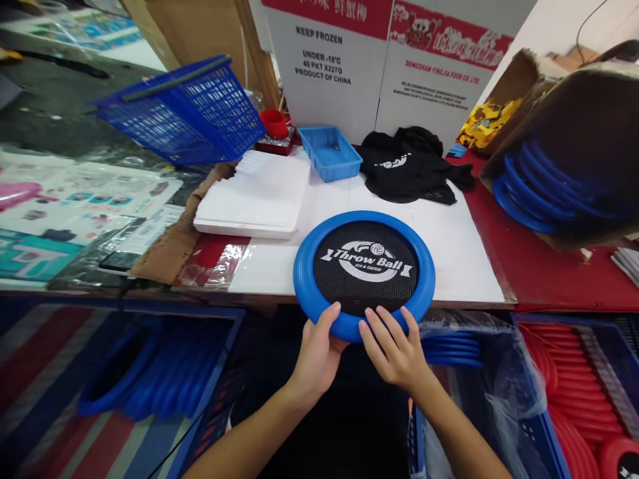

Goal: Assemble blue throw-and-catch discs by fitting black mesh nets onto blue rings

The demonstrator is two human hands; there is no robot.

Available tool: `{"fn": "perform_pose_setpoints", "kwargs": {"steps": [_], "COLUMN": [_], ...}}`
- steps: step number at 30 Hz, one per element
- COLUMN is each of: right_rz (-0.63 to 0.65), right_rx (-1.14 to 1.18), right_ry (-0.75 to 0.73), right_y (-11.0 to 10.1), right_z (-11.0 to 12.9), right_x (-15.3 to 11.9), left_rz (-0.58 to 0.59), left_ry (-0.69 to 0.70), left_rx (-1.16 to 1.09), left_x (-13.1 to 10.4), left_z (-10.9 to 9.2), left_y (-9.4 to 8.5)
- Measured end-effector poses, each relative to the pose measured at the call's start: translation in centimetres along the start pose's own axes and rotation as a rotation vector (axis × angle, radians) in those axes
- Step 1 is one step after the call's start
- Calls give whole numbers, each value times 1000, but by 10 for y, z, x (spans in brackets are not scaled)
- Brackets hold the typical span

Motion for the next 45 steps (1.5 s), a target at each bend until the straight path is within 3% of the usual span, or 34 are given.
{"fn": "perform_pose_setpoints", "kwargs": {"steps": [5,10,12,14,16,18,20,21,23,26,29,32,35,40,43,45], "right_rz": [74,77,62,29,-2,1,30,46,72,109,158,204,212,132,85,76], "right_rx": [-66,-137,-98,-27,41,81,100,103,103,110,129,139,144,219,314,379], "right_ry": [-138,-178,-144,-88,-40,-9,-9,-21,-53,-61,-22,9,13,138,226,254], "right_y": [-19,-31,-40,-54,-69,-83,-94,-100,-108,-119,-126,-131,-136,-140,-136,-134], "right_z": [-20,-33,-48,-69,-94,-116,-130,-134,-137,-137,-136,-135,-132,-134,-138,-136], "right_x": [24,50,64,80,96,111,125,131,141,154,164,171,170,150,138,134], "left_rz": [70,158,278,472,615,624,602,618,712,888,918,901,834,643,557,538], "left_ry": [-34,-74,-123,-129,67,560,1182,1362,1473,1333,1276,1344,1343,1157,1042,1013], "left_rx": [28,54,87,227,505,820,1047,1167,1335,1439,1520,1522,1454,1234,1066,1011], "left_x": [-2,-3,-10,-24,-37,-48,-63,-65,-59,-46,-42,-44,-35,6,27,33], "left_z": [-21,-46,-55,-64,-81,-112,-144,-154,-168,-179,-180,-184,-199,-229,-237,-238], "left_y": [20,42,53,60,61,66,81,93,121,157,170,163,144,86,51,38]}}
Point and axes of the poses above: each hand's wrist, its own x-axis towards the middle knuckle, its own y-axis out of the palm, z = x × y, the point moved 5 cm from there along x, towards the middle knuckle, and after that the axes turned 3 degrees about -y, right-handed, at the moved point
